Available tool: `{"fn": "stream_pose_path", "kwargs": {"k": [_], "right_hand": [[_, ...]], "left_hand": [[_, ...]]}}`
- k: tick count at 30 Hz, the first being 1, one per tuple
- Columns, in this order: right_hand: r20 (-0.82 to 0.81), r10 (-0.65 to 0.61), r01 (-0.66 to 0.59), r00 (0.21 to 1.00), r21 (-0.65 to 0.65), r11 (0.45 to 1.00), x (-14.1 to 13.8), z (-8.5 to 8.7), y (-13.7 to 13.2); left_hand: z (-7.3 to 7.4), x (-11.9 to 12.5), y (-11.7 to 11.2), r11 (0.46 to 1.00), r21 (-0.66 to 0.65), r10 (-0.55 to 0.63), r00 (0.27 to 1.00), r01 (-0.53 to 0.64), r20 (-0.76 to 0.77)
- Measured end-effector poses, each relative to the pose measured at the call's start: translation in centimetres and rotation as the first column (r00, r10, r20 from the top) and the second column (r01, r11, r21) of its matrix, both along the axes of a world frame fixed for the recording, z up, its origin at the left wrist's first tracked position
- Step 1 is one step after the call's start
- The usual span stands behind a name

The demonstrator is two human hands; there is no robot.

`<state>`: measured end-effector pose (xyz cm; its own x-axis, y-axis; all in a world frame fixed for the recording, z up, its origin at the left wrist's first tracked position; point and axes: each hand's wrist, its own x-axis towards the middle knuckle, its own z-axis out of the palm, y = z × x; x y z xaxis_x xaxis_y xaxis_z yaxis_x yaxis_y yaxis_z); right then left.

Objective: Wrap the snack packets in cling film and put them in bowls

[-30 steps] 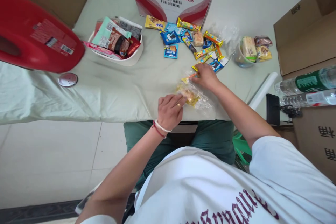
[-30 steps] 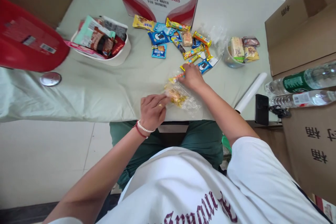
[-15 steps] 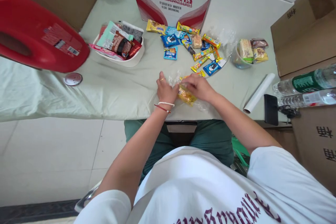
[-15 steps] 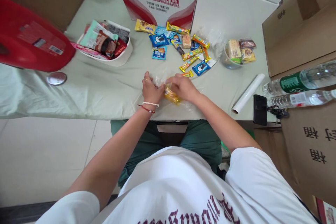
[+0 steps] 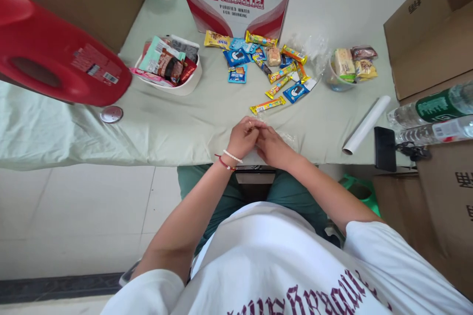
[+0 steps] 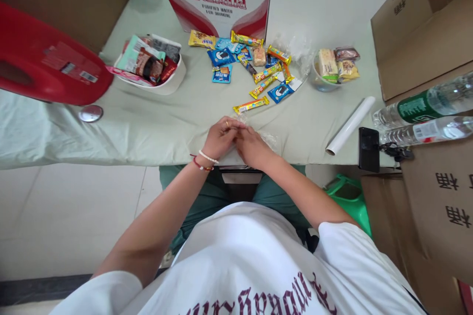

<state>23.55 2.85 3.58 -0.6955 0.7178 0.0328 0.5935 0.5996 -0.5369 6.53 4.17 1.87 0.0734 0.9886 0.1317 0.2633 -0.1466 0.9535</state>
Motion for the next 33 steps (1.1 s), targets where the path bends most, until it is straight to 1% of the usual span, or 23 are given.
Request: {"fn": "stream_pose_path", "kwargs": {"k": [1,2,3,4,5,6,7,8,9,10,12,13,15,16,18,21,23,25,27,28,29,30,33], "right_hand": [[-0.047,0.02,-0.021,0.999,-0.029,0.999,0.9,0.2,-0.4],[-0.086,-0.004,-0.001,0.996,-0.055,0.999,1.9,0.5,-0.7],[-0.111,-0.082,0.075,0.99,-0.067,0.995,2.9,0.6,-1.1],[-0.123,-0.209,0.202,0.97,-0.062,0.977,3.9,0.7,-1.4],[-0.121,-0.359,0.357,0.926,-0.036,0.933,4.8,0.7,-1.7],[-0.109,-0.496,0.499,0.861,0.002,0.866,5.6,0.5,-2.0],[-0.089,-0.59,0.595,0.802,0.041,0.803,6.3,0.2,-2.2],[-0.064,-0.633,0.637,0.771,0.065,0.769,6.7,-0.2,-2.4],[-0.044,-0.639,0.64,0.768,0.066,0.765,7.0,-0.5,-2.7],[-0.038,-0.628,0.629,0.777,0.05,0.776,7.2,-0.7,-2.8],[-0.068,-0.608,0.609,0.791,-0.016,0.793,7.1,-0.6,-2.8],[-0.091,-0.615,0.612,0.783,-0.067,0.788,6.8,-0.2,-2.5],[-0.119,-0.654,0.632,0.747,-0.179,0.754,5.9,0.9,-1.5],[-0.122,-0.671,0.642,0.731,-0.212,0.737,5.1,1.5,-0.8],[-0.109,-0.681,0.654,0.724,-0.206,0.728,3.0,2.6,1.1],[-0.03,-0.646,0.638,0.763,-0.13,0.759,-0.8,3.1,3.7],[0.019,-0.611,0.608,0.792,-0.12,0.785,-2.9,2.5,4.6],[0.015,-0.59,0.587,0.808,-0.127,0.8,-4.1,1.5,4.8],[-0.033,-0.58,0.571,0.814,-0.141,0.809,-4.2,0.4,4.6],[-0.067,-0.577,0.563,0.814,-0.156,0.812,-4.0,0.0,4.5],[-0.105,-0.58,0.559,0.808,-0.179,0.81,-3.7,-0.4,4.4],[-0.142,-0.592,0.56,0.793,-0.211,0.801,-3.4,-0.8,4.4],[-0.228,-0.656,0.59,0.719,-0.299,0.75,-2.8,-1.1,4.6]], "left_hand": [[-0.4,0.4,-0.9,0.998,0.066,-0.014,0.997,0.019,-0.073],[-1.0,0.5,-1.7,0.991,0.127,-0.023,0.989,0.042,-0.147],[-1.6,0.5,-2.4,0.981,0.181,-0.032,0.975,0.073,-0.222],[-2.2,0.4,-3.0,0.967,0.23,-0.036,0.955,0.107,-0.293],[-2.8,0.3,-3.6,0.952,0.273,-0.033,0.935,0.137,-0.354],[-3.3,0.2,-4.0,0.937,0.31,-0.023,0.916,0.158,-0.4],[-3.8,0.2,-4.3,0.925,0.343,-0.002,0.902,0.166,-0.431],[-4.1,0.2,-4.5,0.914,0.369,0.021,0.891,0.166,-0.453],[-4.4,0.3,-4.7,0.906,0.392,0.045,0.884,0.16,-0.466],[-4.5,0.4,-4.7,0.898,0.411,0.065,0.877,0.156,-0.476],[-4.7,0.7,-4.7,0.89,0.43,0.09,0.864,0.154,-0.495],[-4.7,0.8,-4.7,0.89,0.43,0.095,0.857,0.155,-0.506],[-4.7,1.0,-4.7,0.893,0.42,0.096,0.845,0.16,-0.526],[-4.7,1.0,-4.8,0.896,0.412,0.094,0.838,0.164,-0.537],[-4.6,1.1,-5.0,0.901,0.399,0.087,0.828,0.172,-0.555],[-4.1,1.2,-5.5,0.896,0.405,0.064,0.849,0.182,-0.524],[-3.6,1.0,-5.8,0.899,0.415,0.062,0.902,0.136,-0.428],[-3.0,0.5,-5.8,0.914,0.405,0.134,0.951,-0.01,-0.279],[-2.6,-0.1,-5.2,0.912,0.365,0.265,0.946,-0.184,-0.185],[-2.5,-0.4,-4.8,0.909,0.35,0.307,0.932,-0.228,-0.192],[-2.5,-0.7,-4.3,0.913,0.337,0.317,0.918,-0.228,-0.239],[-2.5,-0.9,-3.8,0.927,0.321,0.295,0.903,-0.192,-0.313],[-2.8,-0.9,-2.8,0.973,0.23,0.148,0.84,-0.029,-0.522]]}}
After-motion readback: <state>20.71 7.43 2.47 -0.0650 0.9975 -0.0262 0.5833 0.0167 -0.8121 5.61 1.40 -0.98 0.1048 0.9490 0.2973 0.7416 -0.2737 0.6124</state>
